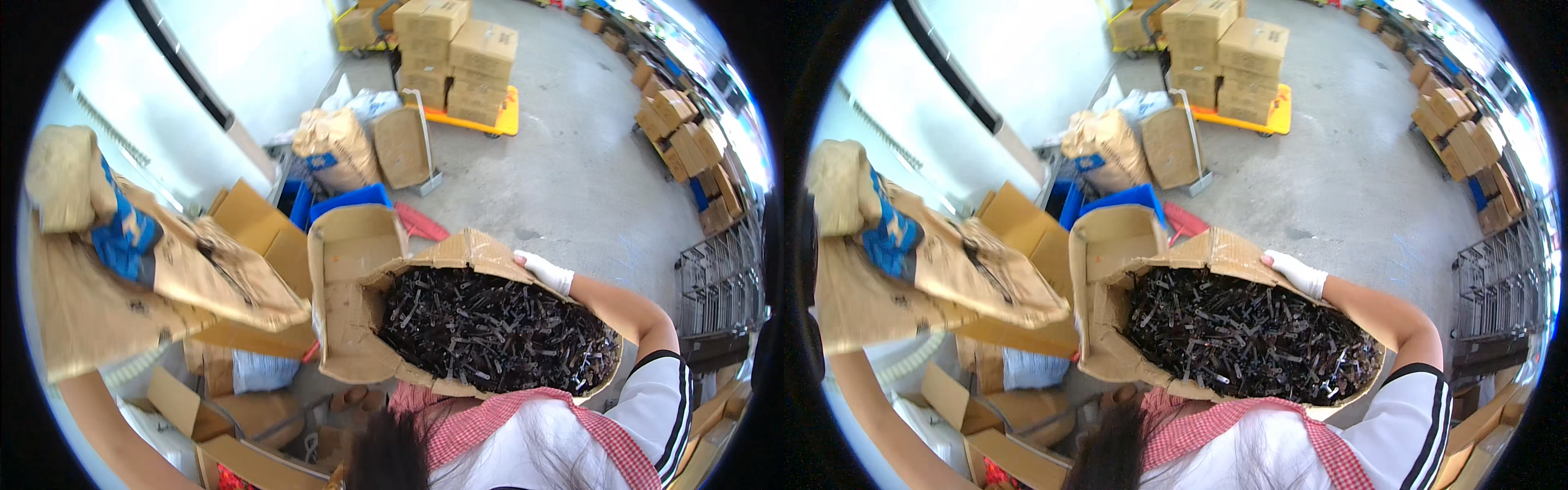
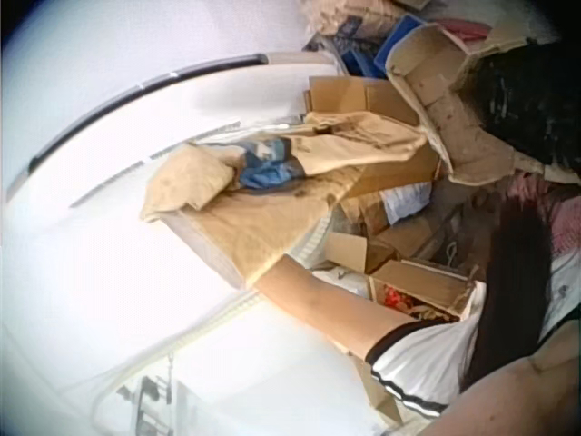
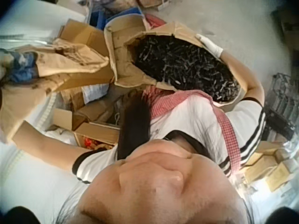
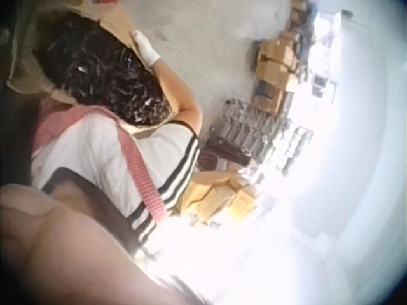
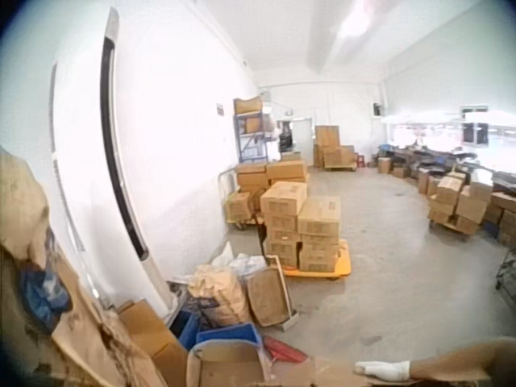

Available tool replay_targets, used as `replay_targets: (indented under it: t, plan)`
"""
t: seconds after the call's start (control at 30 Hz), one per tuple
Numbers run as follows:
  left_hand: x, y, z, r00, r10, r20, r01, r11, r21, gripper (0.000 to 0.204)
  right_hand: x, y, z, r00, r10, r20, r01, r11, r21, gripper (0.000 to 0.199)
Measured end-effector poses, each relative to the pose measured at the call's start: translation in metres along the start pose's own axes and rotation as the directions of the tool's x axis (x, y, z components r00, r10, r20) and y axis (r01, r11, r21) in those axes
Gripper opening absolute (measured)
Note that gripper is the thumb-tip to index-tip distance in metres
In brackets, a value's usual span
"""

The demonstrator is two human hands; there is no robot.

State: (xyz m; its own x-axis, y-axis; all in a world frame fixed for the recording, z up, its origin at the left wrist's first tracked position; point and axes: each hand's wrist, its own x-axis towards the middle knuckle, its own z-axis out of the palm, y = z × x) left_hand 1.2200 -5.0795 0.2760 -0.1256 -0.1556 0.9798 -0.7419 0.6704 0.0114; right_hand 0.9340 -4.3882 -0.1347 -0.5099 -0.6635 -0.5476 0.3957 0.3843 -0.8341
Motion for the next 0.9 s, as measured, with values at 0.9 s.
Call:
replay_targets:
  t: [0.9]
  plan:
    - [-0.221, 0.938, 0.132, 0.184, 0.974, -0.129, -0.175, -0.097, -0.98, 0.01, -0.153, 0.09, -0.499, 0.866, 0.084, -0.493, 0.329, 0.645, 0.689, 0.046]
